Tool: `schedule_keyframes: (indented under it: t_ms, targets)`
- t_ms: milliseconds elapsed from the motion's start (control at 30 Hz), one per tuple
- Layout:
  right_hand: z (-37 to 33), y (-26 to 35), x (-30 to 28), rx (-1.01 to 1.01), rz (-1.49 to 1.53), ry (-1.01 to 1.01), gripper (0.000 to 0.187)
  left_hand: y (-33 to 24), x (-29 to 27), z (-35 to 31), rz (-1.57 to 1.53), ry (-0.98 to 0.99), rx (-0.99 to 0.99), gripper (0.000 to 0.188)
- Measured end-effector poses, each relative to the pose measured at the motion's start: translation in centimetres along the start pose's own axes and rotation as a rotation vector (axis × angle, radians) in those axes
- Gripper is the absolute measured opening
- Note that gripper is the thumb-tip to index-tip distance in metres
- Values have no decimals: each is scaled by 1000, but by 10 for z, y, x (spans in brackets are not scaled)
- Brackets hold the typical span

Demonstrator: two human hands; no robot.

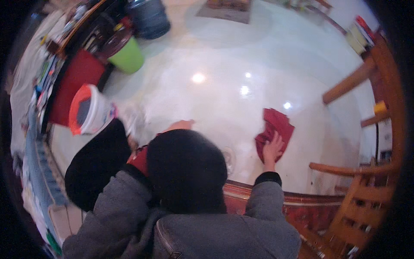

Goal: The person wipes a tiled floor and a patterned rug with a red cloth. They briefly pick up a cat and place it on a chair, then continue wiping the floor and rug.

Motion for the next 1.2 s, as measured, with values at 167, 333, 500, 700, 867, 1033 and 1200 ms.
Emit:
schedule_keyframes:
  t_ms: [167, 333, 500, 700, 867, 1033, 1200]
  targets:
    - [-23, 19, -7, 84, 184, -33, 79, -25, -100, 5, 82, -115, -28, 53]
    - [-29, 28, -2, 198, 161, -119, 89, -19, -85, 14, 142, -20, 34, 56]
    - [-22, 47, 6, 287, 74, -116, 93, 27, -67, 24, 238, 212, -60, 50]
    - [23, 94, 2, 233, 34, -160, 92, 59, -60, 54, 116, 207, -70, 54]
    - [86, 214, 19, -102, 20, -137, 89, 111, -55, 61, 12, 218, -154, 52]
    - [85, 379, 58, -582, 38, -77, 85, 163, -70, 50, -92, 72, -230, 59]
    - [-18, 488, 110, -1080, 39, 169, 78, 206, -84, 28, -93, -171, -370, 70]
Point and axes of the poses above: each hand's wrist, its own z-axis towards the middle knuckle, its own x-axis out of the palm, y = z × x, the point moved 5 cm from there along z, towards the middle knuckle, and after that the axes turned 3 degrees about y, right-handed, at the moved point
